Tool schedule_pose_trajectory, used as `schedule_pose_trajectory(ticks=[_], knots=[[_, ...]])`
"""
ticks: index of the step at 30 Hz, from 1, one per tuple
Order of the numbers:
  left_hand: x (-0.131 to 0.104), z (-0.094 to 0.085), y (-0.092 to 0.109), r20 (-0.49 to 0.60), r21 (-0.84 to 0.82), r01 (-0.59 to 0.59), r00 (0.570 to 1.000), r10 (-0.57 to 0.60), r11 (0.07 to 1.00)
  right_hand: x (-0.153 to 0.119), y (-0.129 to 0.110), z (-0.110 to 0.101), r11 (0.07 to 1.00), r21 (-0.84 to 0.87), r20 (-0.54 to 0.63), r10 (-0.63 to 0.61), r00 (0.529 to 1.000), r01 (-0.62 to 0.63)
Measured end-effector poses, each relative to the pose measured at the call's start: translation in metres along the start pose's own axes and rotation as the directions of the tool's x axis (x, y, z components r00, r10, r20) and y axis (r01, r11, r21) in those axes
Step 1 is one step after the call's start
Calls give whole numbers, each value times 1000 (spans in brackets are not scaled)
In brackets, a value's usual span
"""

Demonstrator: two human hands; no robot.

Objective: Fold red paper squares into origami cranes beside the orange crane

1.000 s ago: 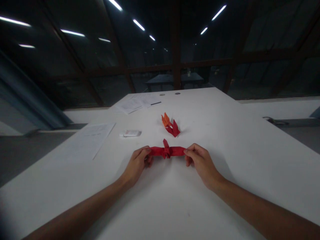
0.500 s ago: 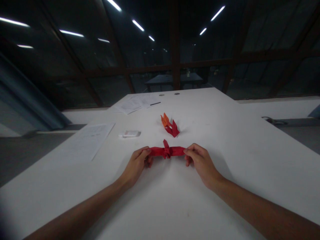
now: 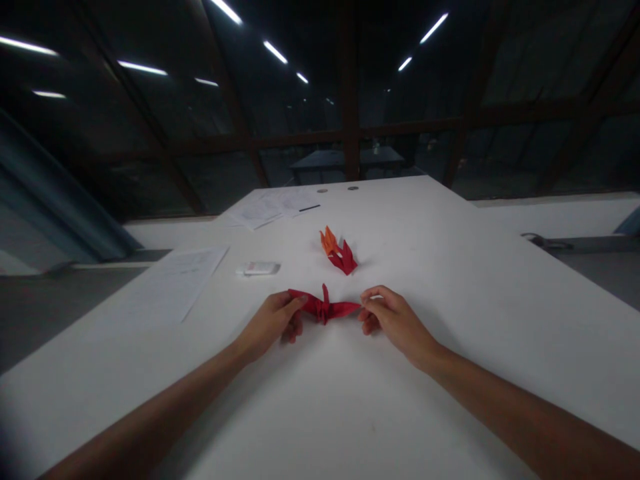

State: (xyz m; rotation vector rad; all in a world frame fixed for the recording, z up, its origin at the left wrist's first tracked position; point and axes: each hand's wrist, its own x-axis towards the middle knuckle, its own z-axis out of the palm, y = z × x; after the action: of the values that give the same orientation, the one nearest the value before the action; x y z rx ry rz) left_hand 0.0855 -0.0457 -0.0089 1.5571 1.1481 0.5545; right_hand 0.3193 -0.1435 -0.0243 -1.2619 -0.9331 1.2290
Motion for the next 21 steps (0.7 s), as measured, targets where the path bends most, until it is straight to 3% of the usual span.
schedule_pose_trajectory(ticks=[4,11,21], knots=[[-1,-1,1,-22,31,16,1000,-15,999,2,2,0,1000,-14,1,-4,1000,4],[1,0,-5,-157,-138,-70,986,48,988,3,1,2,1000,-7,-8,0,1000,0],[2,-1,-9,-168,-167,-73,985,44,983,2,3,0,999,-33,-10,-20,1000,20]])
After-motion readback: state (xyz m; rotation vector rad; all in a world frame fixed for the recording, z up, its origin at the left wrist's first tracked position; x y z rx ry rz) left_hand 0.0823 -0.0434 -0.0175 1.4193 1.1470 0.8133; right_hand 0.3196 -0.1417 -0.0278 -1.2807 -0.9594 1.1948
